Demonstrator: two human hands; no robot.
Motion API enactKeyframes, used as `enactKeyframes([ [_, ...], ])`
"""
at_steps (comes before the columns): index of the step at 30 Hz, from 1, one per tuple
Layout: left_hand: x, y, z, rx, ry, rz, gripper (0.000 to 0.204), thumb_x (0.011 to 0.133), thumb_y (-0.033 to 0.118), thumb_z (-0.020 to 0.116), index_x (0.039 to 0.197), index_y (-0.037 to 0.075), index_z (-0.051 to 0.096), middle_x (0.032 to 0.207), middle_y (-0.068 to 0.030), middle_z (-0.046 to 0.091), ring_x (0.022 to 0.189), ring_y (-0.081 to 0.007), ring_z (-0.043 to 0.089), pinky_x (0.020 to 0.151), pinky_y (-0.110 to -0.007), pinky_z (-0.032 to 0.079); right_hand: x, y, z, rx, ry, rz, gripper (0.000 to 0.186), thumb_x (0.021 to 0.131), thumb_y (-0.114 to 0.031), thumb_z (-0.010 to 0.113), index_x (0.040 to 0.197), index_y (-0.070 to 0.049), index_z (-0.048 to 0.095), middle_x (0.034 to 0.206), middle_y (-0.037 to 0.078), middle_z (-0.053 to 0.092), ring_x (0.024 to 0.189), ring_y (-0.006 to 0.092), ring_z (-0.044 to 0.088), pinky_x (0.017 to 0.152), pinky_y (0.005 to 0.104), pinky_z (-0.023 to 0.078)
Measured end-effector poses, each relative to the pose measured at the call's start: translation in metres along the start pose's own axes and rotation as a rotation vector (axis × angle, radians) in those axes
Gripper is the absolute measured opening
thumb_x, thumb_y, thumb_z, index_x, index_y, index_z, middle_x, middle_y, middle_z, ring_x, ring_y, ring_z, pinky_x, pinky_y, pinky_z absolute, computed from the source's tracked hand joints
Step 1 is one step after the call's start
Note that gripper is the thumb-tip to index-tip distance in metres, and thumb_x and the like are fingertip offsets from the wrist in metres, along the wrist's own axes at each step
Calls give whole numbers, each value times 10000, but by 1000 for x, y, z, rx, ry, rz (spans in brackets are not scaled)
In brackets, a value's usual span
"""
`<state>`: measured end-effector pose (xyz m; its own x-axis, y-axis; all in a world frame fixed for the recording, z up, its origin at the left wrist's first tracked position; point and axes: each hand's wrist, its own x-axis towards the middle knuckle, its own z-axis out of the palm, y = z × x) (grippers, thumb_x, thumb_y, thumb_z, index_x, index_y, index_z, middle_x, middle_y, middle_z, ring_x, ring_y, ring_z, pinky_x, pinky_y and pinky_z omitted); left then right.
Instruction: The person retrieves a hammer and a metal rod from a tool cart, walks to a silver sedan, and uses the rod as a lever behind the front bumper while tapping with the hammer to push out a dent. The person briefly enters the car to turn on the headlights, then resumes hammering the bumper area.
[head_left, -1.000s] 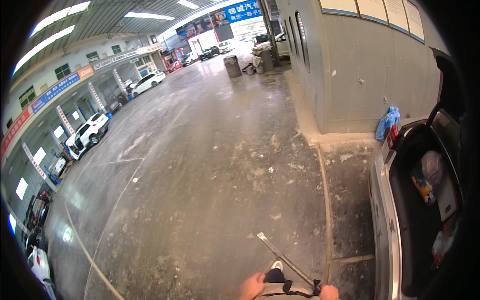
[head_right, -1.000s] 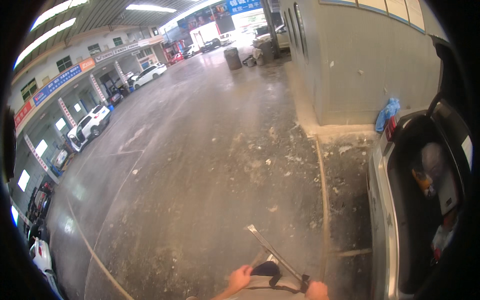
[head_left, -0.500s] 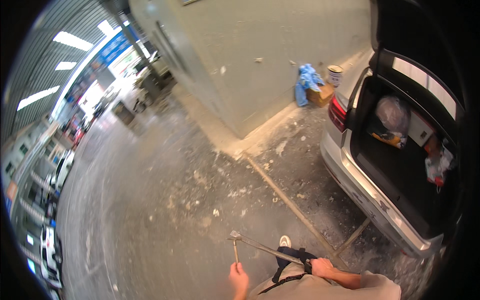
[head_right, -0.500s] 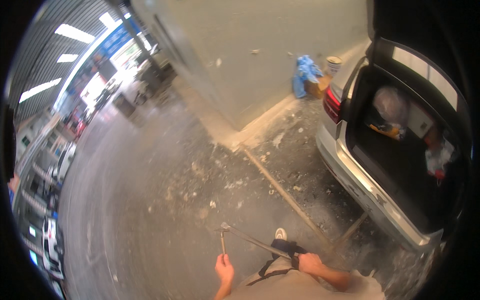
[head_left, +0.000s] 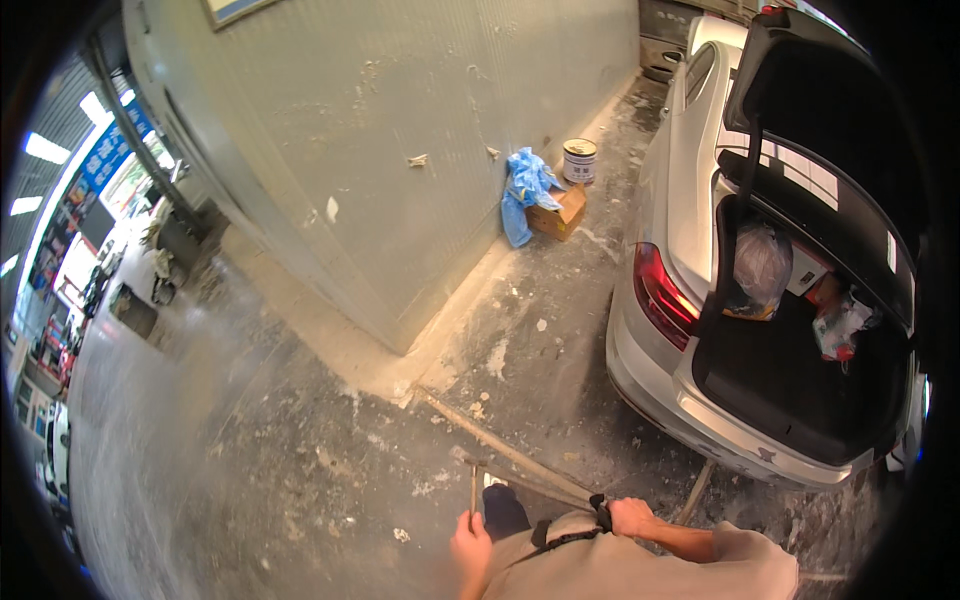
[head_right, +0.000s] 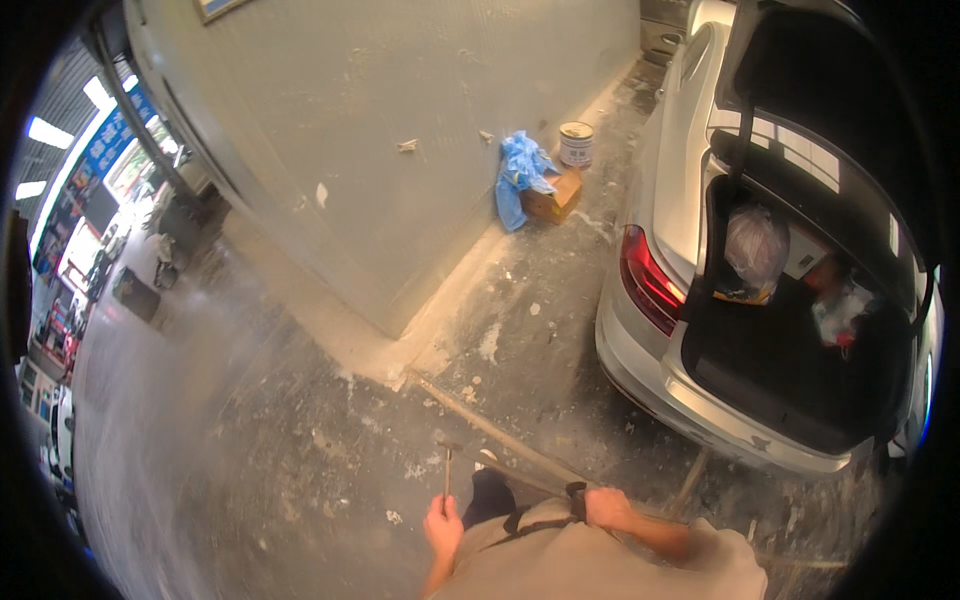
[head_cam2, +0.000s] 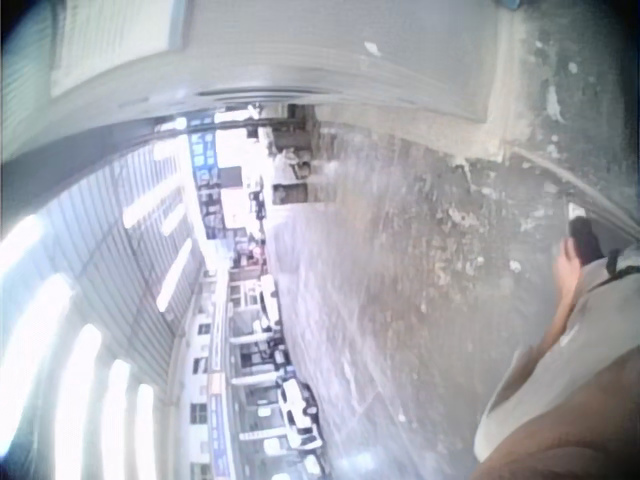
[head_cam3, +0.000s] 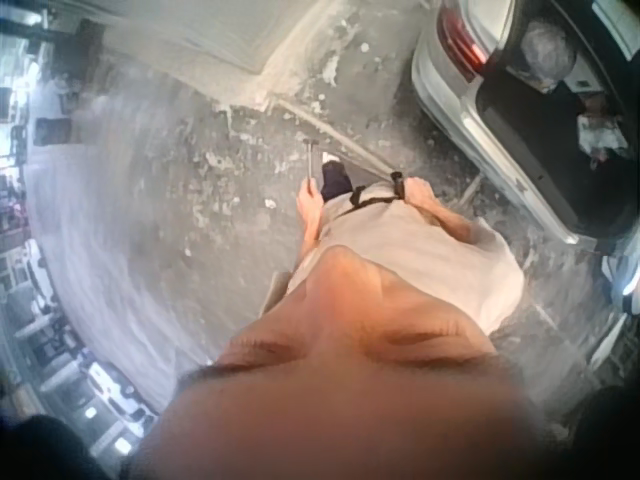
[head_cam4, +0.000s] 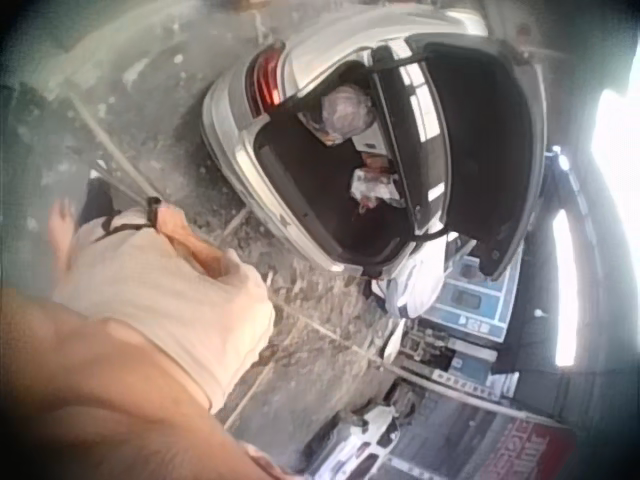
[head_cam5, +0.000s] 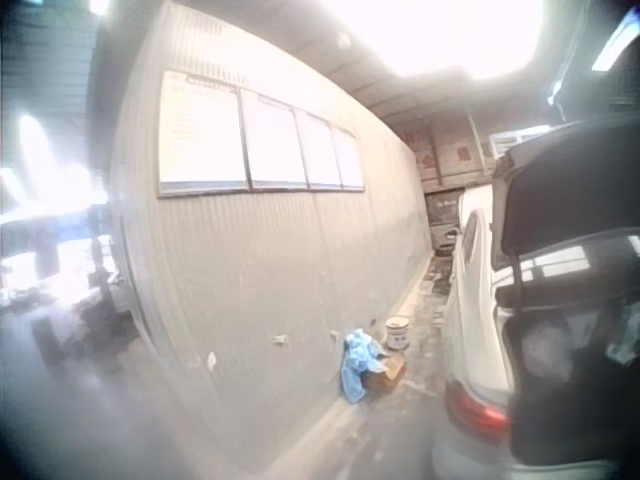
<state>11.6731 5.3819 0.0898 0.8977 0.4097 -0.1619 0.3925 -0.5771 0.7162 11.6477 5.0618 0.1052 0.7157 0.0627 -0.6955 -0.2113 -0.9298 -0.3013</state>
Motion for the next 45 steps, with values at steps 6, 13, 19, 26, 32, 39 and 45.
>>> enactKeyframes([
  [6, 216, 79, 14, -58, -65, 188, 302, 944, 291, 610, 1133, 63, 667, 874, -224, 696, 836, -439, 668, 708, -492, 522, 85, -66, -93, 128, 49, 221, 300, 772, -183, 628, 1036, -53, 684, 971, 254, 697, 942, 430, 673, 811, 521, 540],
  [13, 418, 231, 111, 424, -629, 274, 372, 946, 376, 577, 1166, 88, 658, 995, -204, 700, 1002, -436, 633, 842, -513, 500, 192, -100, -215, 394, 133, 332, 370, 833, -246, 616, 1137, -40, 669, 1024, 258, 687, 980, 436, 656, 840, 511, 526],
  [19, 544, 339, 223, 200, -633, 344, 400, 942, 398, 594, 1196, 98, 668, 981, -213, 701, 976, -415, 655, 833, -465, 514, 324, -66, -344, 523, 120, 364, 375, 816, -251, 657, 1123, -37, 667, 1043, 255, 686, 991, 425, 657, 849, 509, 524],
  [26, 663, 467, 315, -52, -647, 302, 377, 946, 313, 640, 1182, 21, 671, 742, -108, 691, 648, -175, 647, 640, -328, 512, 412, -19, -479, 663, 205, 497, 365, 815, -257, 652, 1103, -34, 681, 1081, 248, 681, 1037, 418, 643, 889, 491, 509],
  [32, 765, 586, 477, -148, -680, 262, 386, 955, 293, 630, 1203, -2, 651, 752, -123, 690, 642, -189, 637, 618, -334, 503, 510, 29, -592, 727, 312, 634, 362, 815, -260, 652, 1112, -57, 686, 1061, 245, 686, 1036, 415, 645, 893, 490, 511],
  [39, 835, 773, 630, 282, -955, 610, 364, 947, 380, 570, 1179, 121, 678, 1029, -199, 699, 993, -430, 648, 847, -488, 518, 603, 88, -734, 809, 409, 846, 318, 829, -230, 624, 1076, -36, 672, 1020, 257, 687, 1011, 429, 650, 882, 503, 511],
  [45, 884, 911, 730, 141, -979, 654, 370, 953, 392, 572, 1187, 125, 674, 948, -204, 706, 921, -418, 668, 788, -487, 523, 661, 144, -861, 960, 406, 917, 319, 835, -192, 597, 1100, -28, 671, 1034, 261, 685, 1016, 426, 648, 892, 503, 506],
])
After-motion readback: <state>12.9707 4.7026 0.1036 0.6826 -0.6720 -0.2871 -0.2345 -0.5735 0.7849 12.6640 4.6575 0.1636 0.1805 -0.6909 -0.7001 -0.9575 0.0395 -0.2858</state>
